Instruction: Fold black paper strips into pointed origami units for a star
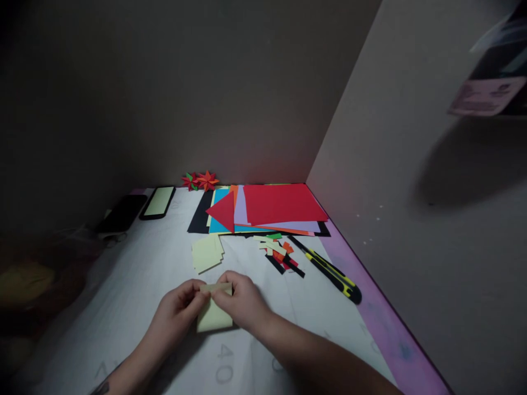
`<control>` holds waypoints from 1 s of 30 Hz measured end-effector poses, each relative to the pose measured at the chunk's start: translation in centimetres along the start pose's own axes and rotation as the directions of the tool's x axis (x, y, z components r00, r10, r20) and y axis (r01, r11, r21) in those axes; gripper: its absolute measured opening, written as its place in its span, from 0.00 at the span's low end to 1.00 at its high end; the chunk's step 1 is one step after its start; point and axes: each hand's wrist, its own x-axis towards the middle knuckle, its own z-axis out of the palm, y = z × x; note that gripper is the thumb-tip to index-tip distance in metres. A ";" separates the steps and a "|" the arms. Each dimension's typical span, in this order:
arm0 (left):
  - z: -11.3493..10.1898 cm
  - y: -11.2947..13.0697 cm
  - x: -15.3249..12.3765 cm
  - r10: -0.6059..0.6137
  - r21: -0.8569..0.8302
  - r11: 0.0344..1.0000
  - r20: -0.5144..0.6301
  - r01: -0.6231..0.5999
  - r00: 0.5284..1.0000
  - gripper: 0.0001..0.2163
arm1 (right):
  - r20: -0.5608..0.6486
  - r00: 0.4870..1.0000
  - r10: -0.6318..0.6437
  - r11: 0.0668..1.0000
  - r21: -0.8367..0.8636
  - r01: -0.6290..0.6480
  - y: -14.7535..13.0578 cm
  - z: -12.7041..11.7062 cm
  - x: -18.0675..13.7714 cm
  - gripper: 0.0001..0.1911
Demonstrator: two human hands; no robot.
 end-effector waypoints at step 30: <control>0.3 0.6 -0.2 0.023 -0.093 0.995 -0.073 -0.030 0.997 0.08 | -0.027 0.999 -0.022 0.957 0.288 0.029 -0.6 0.2 0.1 0.09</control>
